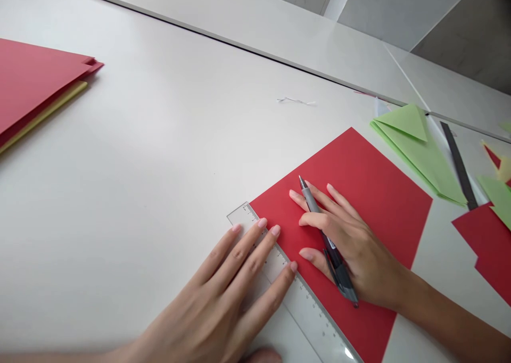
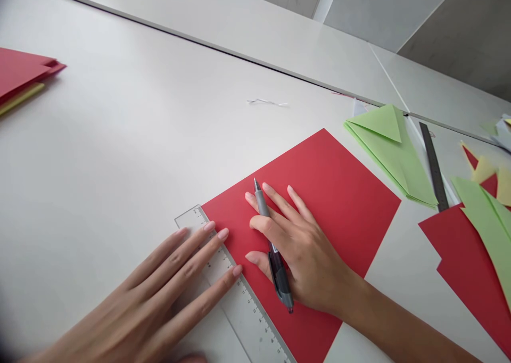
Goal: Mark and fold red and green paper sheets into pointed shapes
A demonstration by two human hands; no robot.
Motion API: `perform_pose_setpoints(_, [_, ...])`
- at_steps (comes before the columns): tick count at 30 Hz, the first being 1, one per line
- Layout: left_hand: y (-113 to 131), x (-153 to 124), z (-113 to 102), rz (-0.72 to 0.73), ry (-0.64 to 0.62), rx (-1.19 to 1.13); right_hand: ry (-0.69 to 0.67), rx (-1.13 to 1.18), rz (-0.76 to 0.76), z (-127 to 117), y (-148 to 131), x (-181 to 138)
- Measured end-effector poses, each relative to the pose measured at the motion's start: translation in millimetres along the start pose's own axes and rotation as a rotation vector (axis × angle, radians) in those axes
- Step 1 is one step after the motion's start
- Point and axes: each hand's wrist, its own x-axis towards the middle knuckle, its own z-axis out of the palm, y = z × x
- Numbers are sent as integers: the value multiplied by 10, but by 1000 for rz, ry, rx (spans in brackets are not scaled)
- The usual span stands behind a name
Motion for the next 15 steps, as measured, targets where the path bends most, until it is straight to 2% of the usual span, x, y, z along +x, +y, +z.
perform_pose_setpoints(15, [8, 15, -12, -14, -17, -5, -9, -5, 13, -5, -13, 2])
